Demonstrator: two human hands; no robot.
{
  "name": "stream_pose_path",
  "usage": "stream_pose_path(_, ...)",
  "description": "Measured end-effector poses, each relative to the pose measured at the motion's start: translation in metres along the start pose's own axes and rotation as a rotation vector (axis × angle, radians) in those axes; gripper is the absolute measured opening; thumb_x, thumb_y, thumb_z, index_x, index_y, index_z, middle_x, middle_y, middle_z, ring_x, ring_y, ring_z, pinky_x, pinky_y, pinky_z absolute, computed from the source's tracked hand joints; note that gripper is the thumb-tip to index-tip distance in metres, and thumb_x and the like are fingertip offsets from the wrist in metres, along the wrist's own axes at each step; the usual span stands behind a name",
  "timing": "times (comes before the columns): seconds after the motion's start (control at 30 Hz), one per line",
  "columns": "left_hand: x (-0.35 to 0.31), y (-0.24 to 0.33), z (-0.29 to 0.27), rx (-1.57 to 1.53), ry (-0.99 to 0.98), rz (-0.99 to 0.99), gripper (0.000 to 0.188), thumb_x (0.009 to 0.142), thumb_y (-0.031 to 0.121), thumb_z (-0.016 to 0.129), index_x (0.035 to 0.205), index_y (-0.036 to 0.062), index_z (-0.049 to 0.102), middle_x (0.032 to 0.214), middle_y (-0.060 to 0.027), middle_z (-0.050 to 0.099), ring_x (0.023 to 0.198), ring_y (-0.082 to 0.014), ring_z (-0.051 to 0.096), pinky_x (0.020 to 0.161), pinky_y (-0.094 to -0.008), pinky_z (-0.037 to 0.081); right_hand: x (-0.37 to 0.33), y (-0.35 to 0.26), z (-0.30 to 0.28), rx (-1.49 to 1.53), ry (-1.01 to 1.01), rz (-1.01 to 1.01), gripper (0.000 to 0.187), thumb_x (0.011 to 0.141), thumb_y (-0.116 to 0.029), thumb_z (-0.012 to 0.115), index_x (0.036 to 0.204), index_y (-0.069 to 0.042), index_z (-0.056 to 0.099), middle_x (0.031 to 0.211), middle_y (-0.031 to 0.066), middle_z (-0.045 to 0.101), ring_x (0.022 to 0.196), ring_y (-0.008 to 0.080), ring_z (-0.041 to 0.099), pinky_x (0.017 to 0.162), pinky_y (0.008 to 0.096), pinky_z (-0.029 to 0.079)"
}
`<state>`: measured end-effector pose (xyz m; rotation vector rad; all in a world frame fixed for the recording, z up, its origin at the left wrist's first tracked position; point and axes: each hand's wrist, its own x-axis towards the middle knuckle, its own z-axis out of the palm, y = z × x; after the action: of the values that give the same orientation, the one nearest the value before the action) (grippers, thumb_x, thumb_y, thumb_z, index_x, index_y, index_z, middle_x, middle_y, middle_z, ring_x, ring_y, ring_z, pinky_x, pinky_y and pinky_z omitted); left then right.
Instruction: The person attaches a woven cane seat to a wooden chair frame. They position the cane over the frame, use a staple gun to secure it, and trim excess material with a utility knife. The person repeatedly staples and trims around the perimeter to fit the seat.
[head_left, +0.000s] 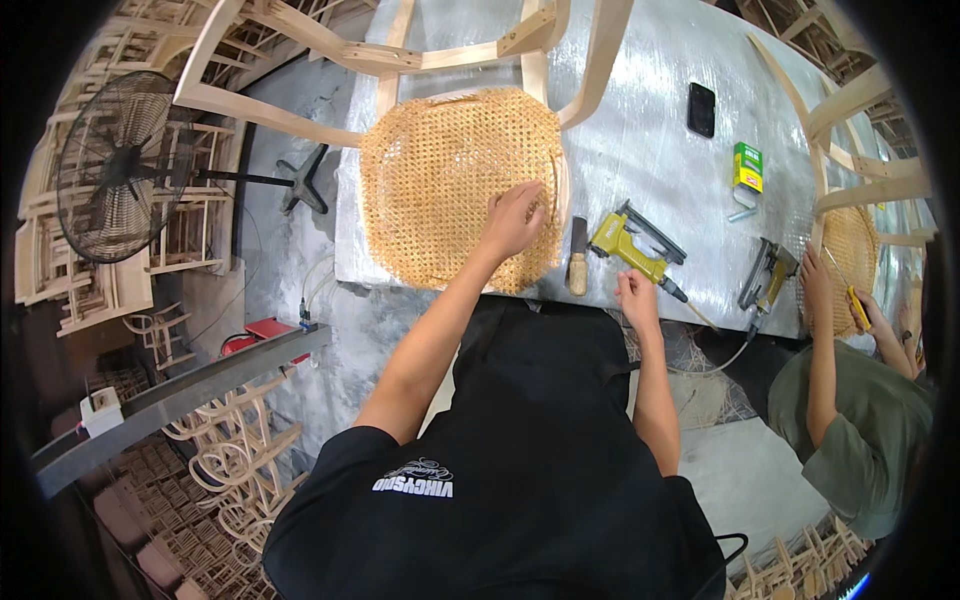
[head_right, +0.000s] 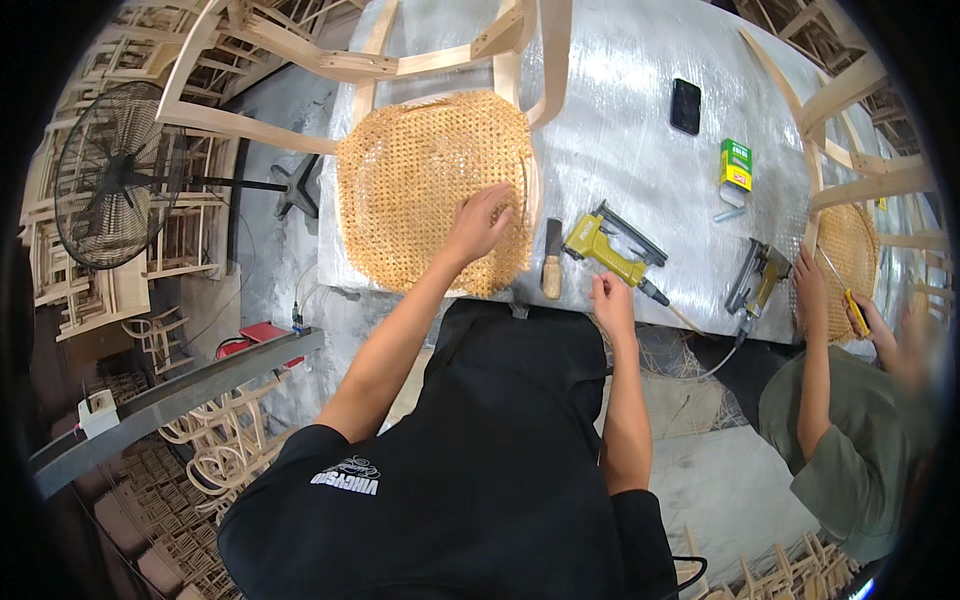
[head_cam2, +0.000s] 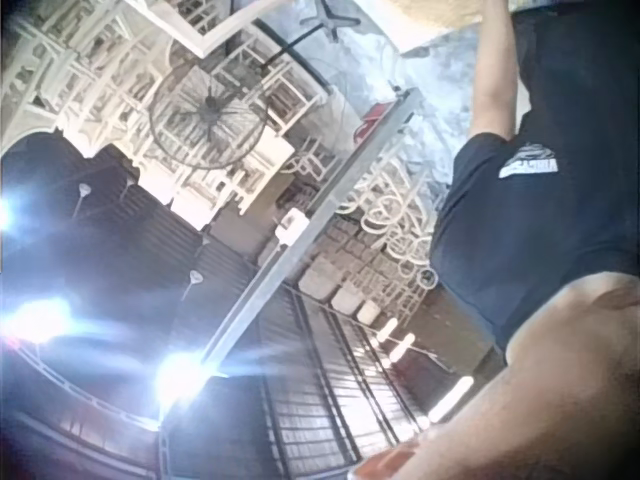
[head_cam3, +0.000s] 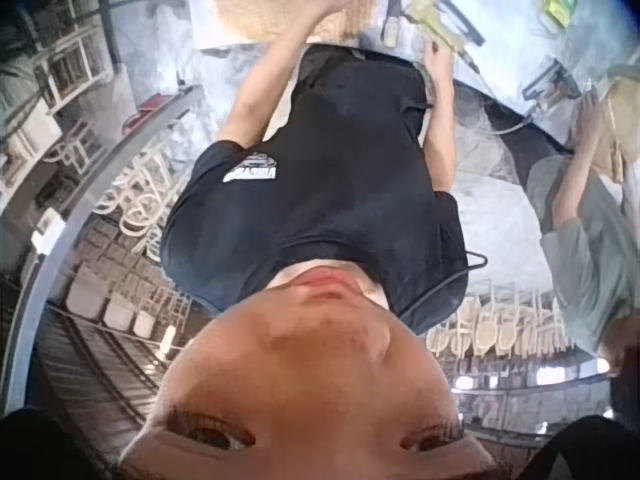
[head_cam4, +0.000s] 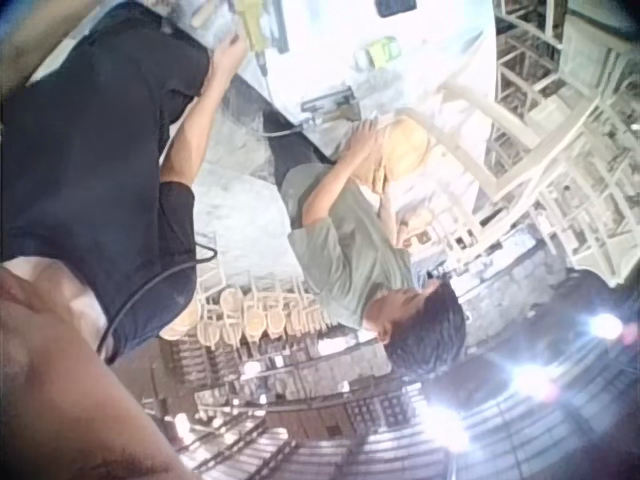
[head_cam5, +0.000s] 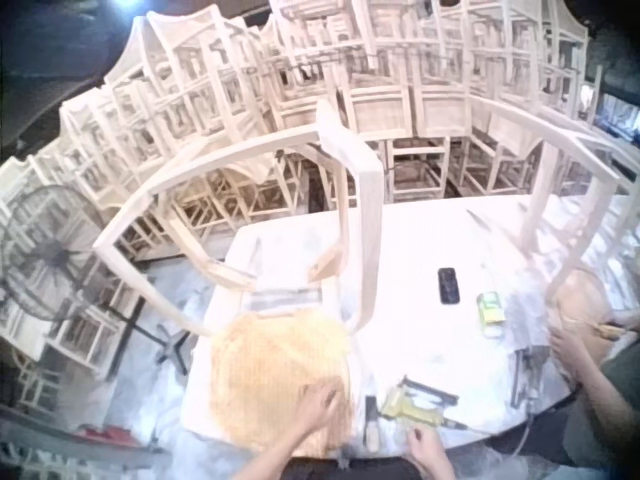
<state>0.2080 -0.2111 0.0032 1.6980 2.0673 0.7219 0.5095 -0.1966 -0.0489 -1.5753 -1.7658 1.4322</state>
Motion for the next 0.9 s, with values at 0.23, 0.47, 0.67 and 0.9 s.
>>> stream_pose_path(0.23,-0.068,-0.09,-0.059,0.15,0.484,-0.215,0.052,0.084,0.017,0.067,0.133,0.0033,0.055,0.135,-0.0225,0.054,0.13,-0.0397,0.048,0.107,-0.0531,0.036,-0.019,-0.022,0.012,-0.158,0.137,-0.1,0.012,0.096,-0.012,0.062,0.098,0.0,0.064,0.085,0.0167,0.069,0.077,0.0288,0.068,0.069,0.0399,0.052)
stream_pose_path(0.47,-0.092,-0.192,-0.127,0.018,0.464,-0.612,0.072,0.087,0.031,0.075,0.143,-0.0012,0.043,0.141,-0.0308,0.046,0.136,-0.0432,0.042,0.111,-0.0483,0.036,0.016,-0.148,0.116,-0.438,0.168,-0.662,0.043,0.089,-0.01,0.065,0.131,-0.004,0.059,0.139,0.0154,0.055,0.121,0.037,0.055,0.101,0.0465,0.046)
stream_pose_path(0.67,-0.071,-0.216,-0.137,-0.347,0.234,-0.595,0.07,0.086,0.036,0.079,0.139,0.0001,0.052,0.12,-0.0252,0.069,0.111,-0.0332,0.069,0.091,-0.0398,0.052,0.059,-0.174,0.174,-0.926,0.181,-0.533,0.051,0.095,-0.029,0.063,0.139,-0.006,0.054,0.149,0.0135,0.047,0.132,0.032,0.047,0.106,0.049,0.04)
stream_pose_path(0.9,-0.099,-0.249,-0.157,-0.436,0.197,-0.53,0.056,0.087,0.035,0.079,0.131,0.0048,0.063,0.103,-0.015,0.077,0.091,-0.0237,0.075,0.08,-0.0362,0.056,0.085,-0.233,0.209,-0.99,0.003,-0.159,0.055,0.096,-0.033,0.061,0.143,-0.007,0.051,0.151,0.0135,0.044,0.136,0.0317,0.043,0.107,0.0485,0.037)
